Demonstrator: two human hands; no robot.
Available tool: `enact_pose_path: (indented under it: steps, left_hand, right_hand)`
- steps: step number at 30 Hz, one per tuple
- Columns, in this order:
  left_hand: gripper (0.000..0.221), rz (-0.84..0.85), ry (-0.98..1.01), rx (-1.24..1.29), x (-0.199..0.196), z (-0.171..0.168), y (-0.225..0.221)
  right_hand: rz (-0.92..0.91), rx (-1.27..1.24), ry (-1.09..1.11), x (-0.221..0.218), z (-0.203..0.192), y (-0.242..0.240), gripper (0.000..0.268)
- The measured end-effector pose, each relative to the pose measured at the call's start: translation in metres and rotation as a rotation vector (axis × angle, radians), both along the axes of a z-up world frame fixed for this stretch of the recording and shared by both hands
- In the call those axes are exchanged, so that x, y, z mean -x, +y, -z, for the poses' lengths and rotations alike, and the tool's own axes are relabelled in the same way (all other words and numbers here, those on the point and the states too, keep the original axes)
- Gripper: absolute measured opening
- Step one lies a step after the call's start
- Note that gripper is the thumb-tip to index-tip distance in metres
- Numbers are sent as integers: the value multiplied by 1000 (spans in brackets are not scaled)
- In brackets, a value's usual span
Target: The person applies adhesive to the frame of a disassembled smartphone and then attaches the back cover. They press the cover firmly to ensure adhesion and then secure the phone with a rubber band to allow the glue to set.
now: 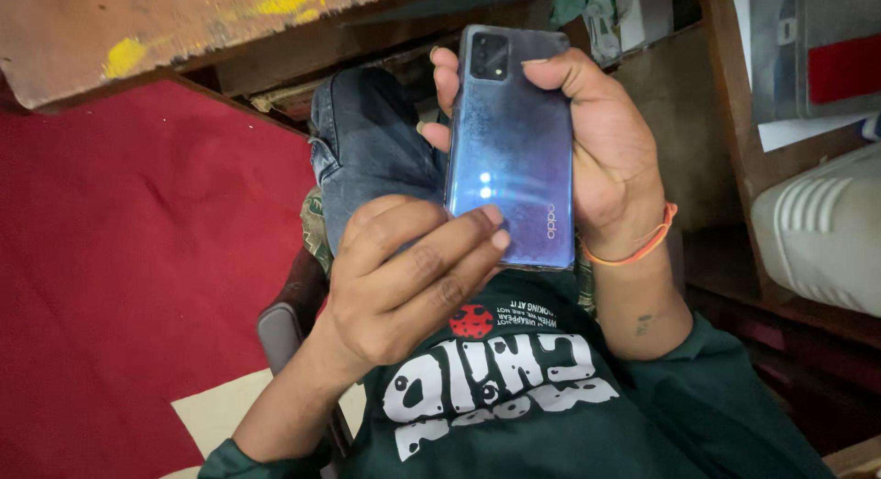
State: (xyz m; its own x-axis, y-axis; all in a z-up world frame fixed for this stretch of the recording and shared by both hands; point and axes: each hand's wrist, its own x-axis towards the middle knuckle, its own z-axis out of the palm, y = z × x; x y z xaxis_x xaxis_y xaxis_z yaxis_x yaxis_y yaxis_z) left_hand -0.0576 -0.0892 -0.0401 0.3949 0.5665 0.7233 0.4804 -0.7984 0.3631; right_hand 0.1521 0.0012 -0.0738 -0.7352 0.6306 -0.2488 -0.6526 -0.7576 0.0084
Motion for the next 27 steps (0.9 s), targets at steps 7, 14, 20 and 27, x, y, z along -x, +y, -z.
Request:
enact_pose_path:
  steps: [7, 14, 20, 27]
  left_hand:
    - [24, 72, 48, -32, -9, -11, -3]
    - [26, 138, 70, -16, -19, -15, -9]
    - [27, 61, 164, -51, -20, -13, -24]
    - [26, -177, 379, -194, -25, 0, -36]
  right_hand:
    - [11, 11, -16, -6, 8, -11, 56]
    - [106, -55, -161, -6, 9, -21, 51]
    - [225, -84, -328, -7, 8, -33, 44]
    - [393, -106, -412, -2, 8, -39, 39]
